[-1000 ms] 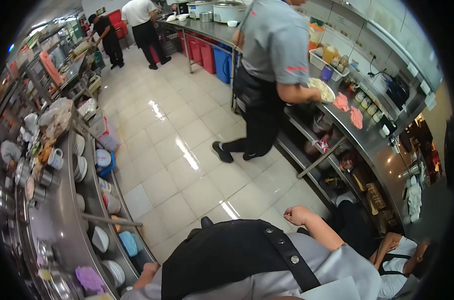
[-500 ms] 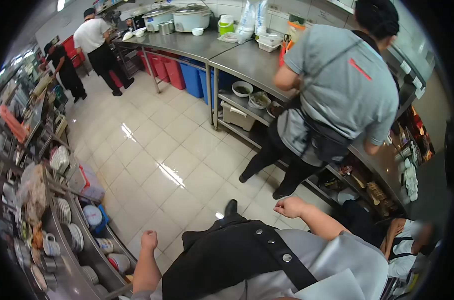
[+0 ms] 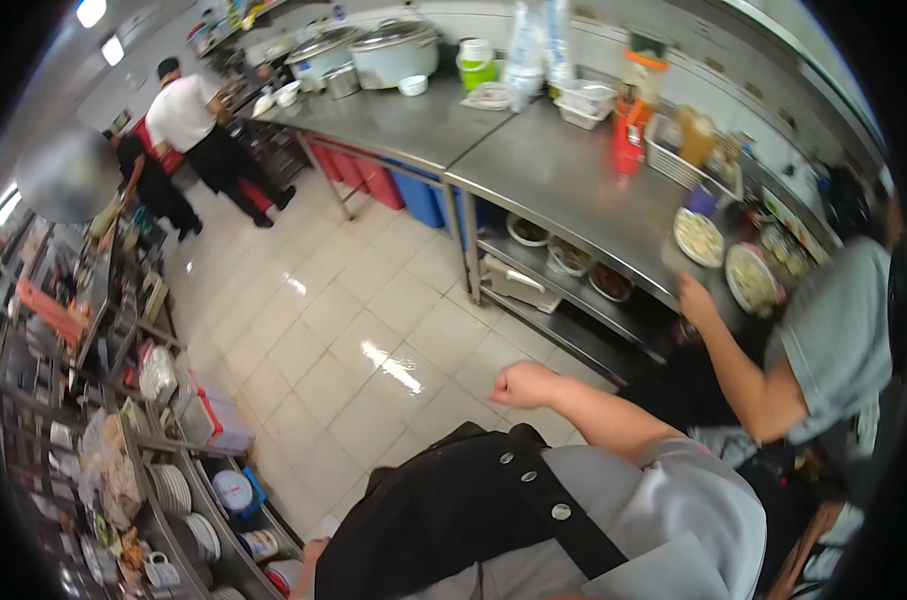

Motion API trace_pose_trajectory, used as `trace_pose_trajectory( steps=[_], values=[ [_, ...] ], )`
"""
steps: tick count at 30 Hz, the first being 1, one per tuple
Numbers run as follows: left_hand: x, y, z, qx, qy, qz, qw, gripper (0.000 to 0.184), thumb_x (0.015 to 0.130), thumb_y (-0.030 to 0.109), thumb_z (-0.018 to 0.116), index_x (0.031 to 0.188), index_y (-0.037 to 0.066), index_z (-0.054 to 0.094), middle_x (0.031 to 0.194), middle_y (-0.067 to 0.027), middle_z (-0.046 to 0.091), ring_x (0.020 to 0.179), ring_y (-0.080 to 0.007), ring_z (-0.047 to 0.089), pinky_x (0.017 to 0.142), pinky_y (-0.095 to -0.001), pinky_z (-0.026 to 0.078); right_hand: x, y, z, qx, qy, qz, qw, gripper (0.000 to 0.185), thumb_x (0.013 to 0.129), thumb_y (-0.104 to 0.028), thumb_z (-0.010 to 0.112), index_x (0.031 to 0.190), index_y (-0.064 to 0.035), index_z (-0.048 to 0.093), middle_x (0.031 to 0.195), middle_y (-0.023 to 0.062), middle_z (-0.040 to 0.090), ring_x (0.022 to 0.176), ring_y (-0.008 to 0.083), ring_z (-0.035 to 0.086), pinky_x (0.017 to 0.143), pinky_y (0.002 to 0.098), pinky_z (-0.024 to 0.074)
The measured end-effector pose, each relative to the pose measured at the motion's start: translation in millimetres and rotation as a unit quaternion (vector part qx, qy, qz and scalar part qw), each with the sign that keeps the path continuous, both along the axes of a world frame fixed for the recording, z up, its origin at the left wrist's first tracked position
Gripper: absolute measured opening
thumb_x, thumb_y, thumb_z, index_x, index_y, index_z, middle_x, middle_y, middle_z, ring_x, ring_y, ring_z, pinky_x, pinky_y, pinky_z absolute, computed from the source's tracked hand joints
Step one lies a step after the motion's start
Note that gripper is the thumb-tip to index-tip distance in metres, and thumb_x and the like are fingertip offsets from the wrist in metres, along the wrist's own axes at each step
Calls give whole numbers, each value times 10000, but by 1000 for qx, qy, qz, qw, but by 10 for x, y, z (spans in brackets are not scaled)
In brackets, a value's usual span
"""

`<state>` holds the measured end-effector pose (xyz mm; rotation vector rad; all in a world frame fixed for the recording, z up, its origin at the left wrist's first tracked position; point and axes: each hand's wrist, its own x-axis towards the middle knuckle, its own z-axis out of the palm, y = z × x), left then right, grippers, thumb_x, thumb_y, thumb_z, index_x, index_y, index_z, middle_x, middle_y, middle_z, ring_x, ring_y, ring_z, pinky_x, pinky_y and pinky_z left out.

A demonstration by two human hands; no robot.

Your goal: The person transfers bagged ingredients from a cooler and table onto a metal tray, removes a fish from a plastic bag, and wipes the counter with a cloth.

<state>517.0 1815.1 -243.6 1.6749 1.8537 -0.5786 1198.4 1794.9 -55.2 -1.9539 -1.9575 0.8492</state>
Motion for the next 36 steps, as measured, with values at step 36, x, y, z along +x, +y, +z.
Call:
trace_pose_trajectory(
  steps=[36],
  values=[
    [3762, 3999, 435, 59, -98, 291, 950, 371, 898, 355, 548, 1018, 14, 630, 780, -138, 628, 687, -303, 604, 612, -425, 488, 6862, 5158, 3792, 393, -378, -433, 718, 314, 903, -312, 573, 1031, -59, 707, 958, 204, 699, 870, 361, 673, 780, 437, 530]
  ],
)
